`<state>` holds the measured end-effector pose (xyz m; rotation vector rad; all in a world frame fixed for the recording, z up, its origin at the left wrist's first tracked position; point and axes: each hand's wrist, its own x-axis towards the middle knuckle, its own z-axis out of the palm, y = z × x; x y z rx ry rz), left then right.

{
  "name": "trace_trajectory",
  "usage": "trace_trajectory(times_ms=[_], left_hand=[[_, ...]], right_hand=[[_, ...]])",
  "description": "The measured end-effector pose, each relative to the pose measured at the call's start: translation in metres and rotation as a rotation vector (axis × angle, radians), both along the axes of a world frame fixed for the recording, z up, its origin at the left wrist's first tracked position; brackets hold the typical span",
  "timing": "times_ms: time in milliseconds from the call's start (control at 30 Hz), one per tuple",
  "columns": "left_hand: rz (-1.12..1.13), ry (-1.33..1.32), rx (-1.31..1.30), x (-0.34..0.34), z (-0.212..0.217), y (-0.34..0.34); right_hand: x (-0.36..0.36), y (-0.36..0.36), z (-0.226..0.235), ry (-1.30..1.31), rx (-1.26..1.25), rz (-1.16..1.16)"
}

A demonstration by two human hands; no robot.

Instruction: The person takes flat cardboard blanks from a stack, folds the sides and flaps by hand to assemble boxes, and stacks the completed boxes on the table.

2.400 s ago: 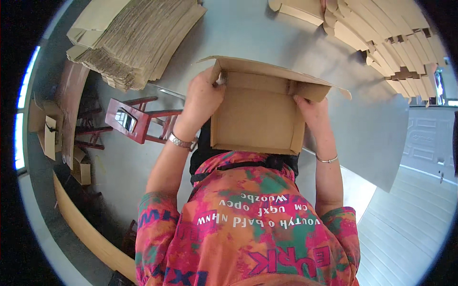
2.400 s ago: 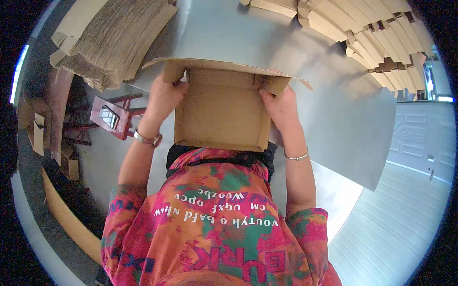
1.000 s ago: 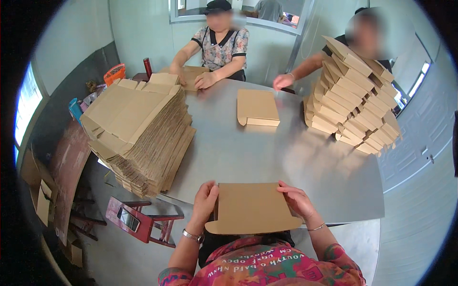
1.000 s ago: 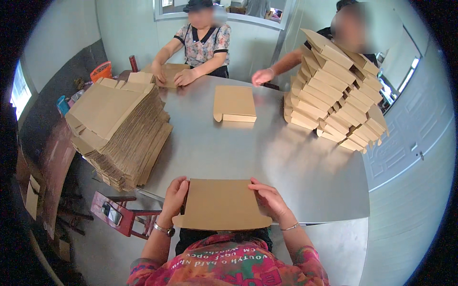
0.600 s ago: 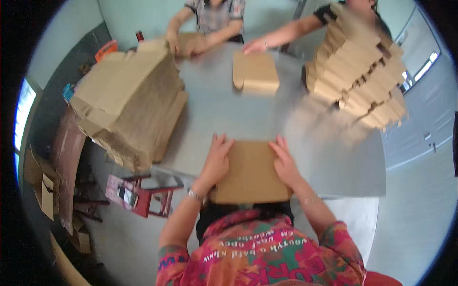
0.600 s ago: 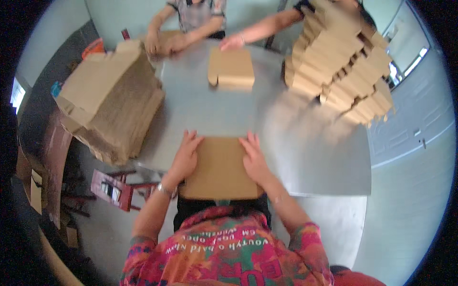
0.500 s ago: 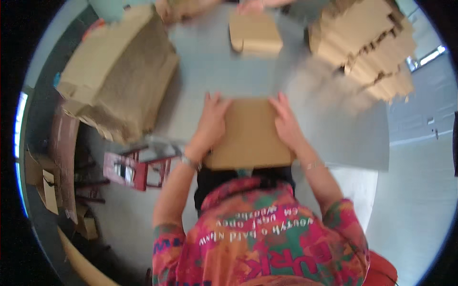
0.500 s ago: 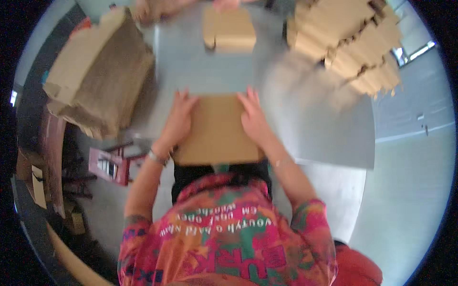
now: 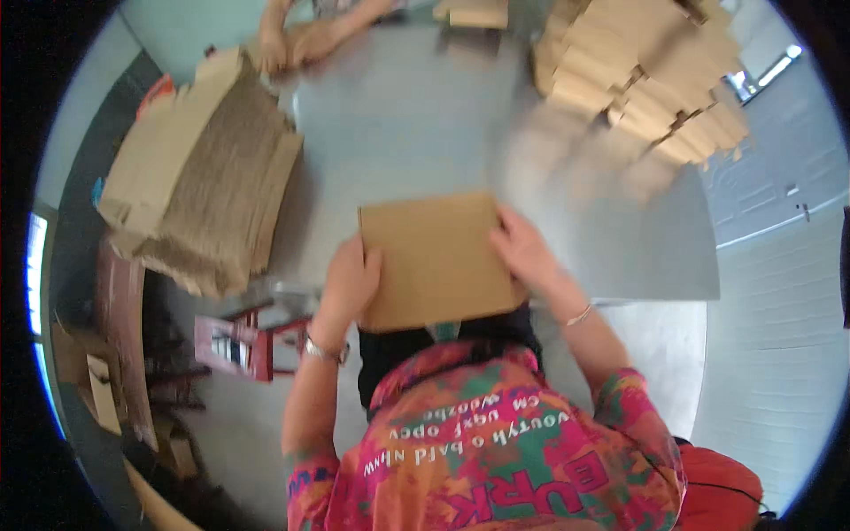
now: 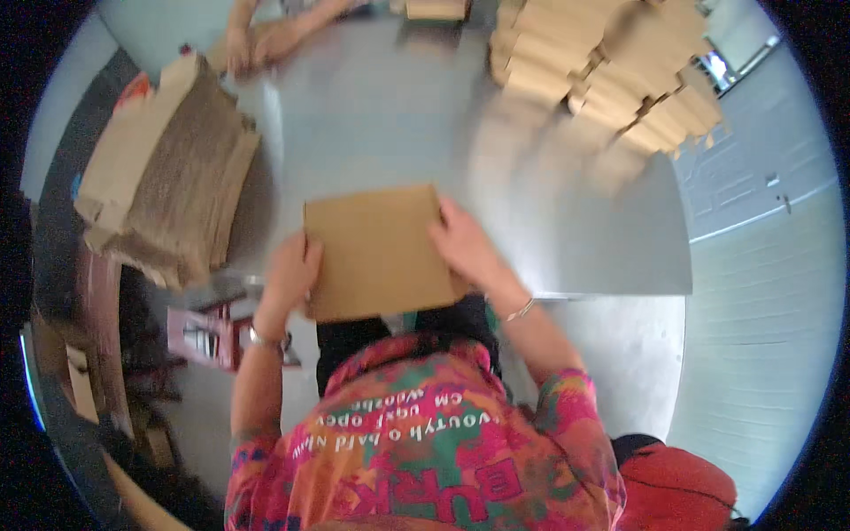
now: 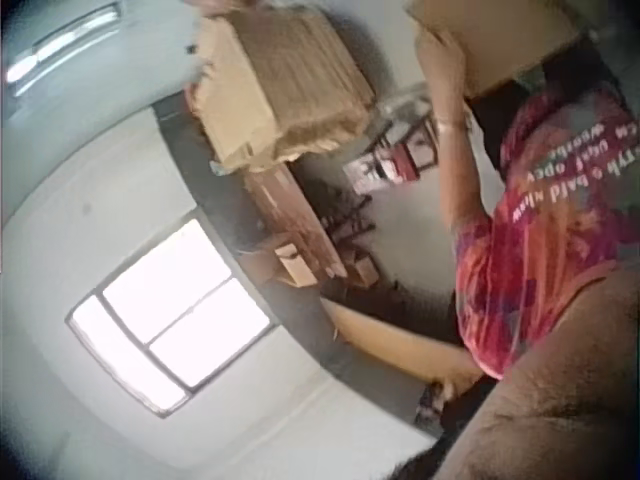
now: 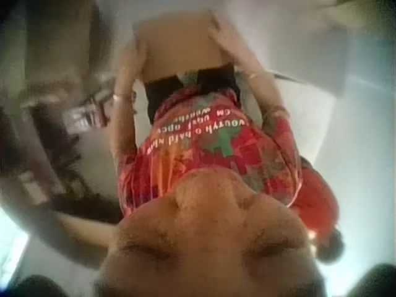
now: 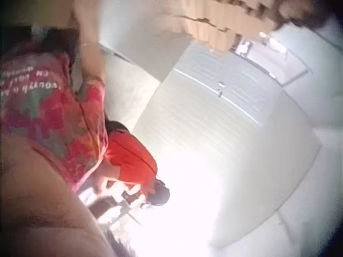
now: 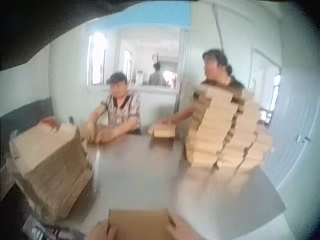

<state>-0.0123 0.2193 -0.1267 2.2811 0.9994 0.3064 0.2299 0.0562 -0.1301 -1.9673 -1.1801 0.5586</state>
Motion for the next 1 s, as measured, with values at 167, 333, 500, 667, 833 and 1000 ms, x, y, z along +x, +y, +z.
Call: trace_trajectory(times_ms=[167,333,500,667,833,1000], left_hand=[[0.023,0.019,-0.023,-0.009,-0.021,-0.005],[-0.007,-0.447,-0.201,-0.003,0.008,-0.021],[-0.008,-0.518,-0.215,-0.009,0.003,-0.008],[-0.137,-0.54,-0.435,-0.009,0.006,-0.005],[-0.152,-0.546,-0.387,-0.005,0.01,-0.013],[-0.154,-0.486,-0.261,-0.006,0.006,-0.015]], right_hand=[[-0.013,0.001,-0.013,-0.14,0.05,-0.088],[-0.024,0.002,0.018,0.035,0.13,-0.197],[-0.016,0.005,0.008,0.196,0.229,-0.114],[0.001,0.015,0.014,0.77,0.344,-0.254],[0.003,0.021,0.011,0.562,0.337,-0.266],[-0.013,0.021,0.006,0.487,0.355,-0.385]])
